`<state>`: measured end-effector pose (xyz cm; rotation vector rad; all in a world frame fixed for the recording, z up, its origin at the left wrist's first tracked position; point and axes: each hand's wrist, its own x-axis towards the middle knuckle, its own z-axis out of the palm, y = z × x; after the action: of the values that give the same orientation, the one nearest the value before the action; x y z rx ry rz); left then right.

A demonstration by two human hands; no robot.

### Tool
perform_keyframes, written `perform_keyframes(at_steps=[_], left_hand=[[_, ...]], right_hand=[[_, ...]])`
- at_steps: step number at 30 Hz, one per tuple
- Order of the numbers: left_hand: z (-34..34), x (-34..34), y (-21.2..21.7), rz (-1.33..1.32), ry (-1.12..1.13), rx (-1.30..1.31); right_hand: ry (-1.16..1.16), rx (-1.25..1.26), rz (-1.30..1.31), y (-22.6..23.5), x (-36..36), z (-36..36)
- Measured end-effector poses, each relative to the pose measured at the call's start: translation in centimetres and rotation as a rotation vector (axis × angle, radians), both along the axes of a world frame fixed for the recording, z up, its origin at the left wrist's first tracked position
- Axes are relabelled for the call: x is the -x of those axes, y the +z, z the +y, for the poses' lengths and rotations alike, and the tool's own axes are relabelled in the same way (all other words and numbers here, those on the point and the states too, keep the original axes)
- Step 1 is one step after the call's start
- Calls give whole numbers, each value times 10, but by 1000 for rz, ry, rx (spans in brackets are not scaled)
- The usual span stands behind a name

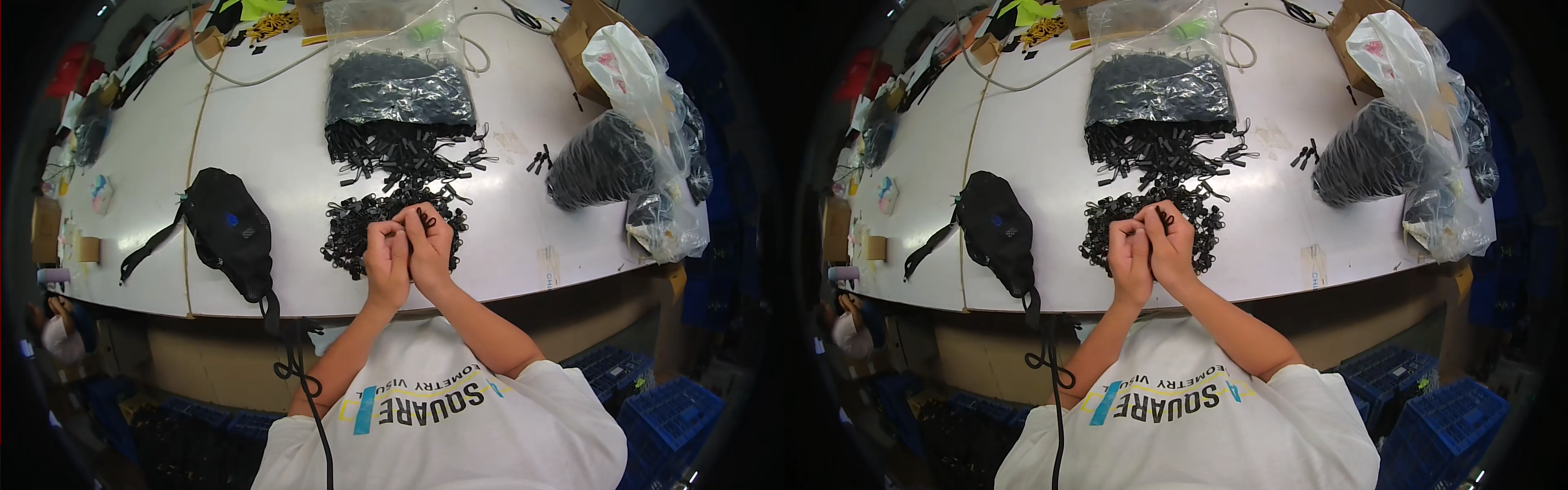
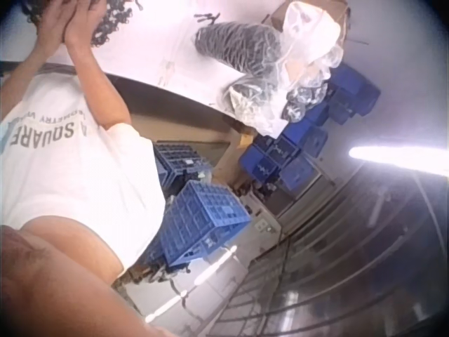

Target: The person sits at a white table and repeatedly picks up small black plastic components from a large pile. They manipulate the parts with both hands to assemble them and place the finished units back onto the table.

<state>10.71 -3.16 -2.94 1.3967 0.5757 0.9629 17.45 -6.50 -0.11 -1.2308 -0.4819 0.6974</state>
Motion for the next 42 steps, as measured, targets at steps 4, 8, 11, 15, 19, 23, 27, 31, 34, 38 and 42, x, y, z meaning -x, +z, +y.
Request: perform_keyframes(at_steps=[4, 8, 11, 15, 19, 23, 27, 31, 34, 38, 42], left_hand=[[-4, 9, 3, -18, -96, 146], [7, 47, 0, 133, -1, -34], [11, 89, -7, 444, 137, -318], [26, 119, -18, 878, 284, -455], [43, 109, -9, 1032, 328, -399], [60, 104, -9, 1053, 286, -467], [66, 106, -7, 1093, 176, -507], [67, 106, -3, 1081, 107, -529], [69, 109, -6, 1042, 68, -558], [69, 113, -11, 998, 52, -529], [67, 109, -2, 969, 67, -525]], right_hand=[[-178, -40, 109, -13, -6, 6], [-178, -309, 274, -11, -32, -1], [-77, -255, 440, -3, -55, -30], [106, -119, 260, 0, -67, -59], [201, 145, 6, 0, -60, -61], [346, 184, -142, 1, -54, -57], [372, 301, -242, -3, -49, -60], [319, 474, -503, -4, -42, -57], [362, 482, -592, 2, -39, -55], [375, 485, -602, 8, -35, -52], [381, 466, -592, 5, -34, -49]])
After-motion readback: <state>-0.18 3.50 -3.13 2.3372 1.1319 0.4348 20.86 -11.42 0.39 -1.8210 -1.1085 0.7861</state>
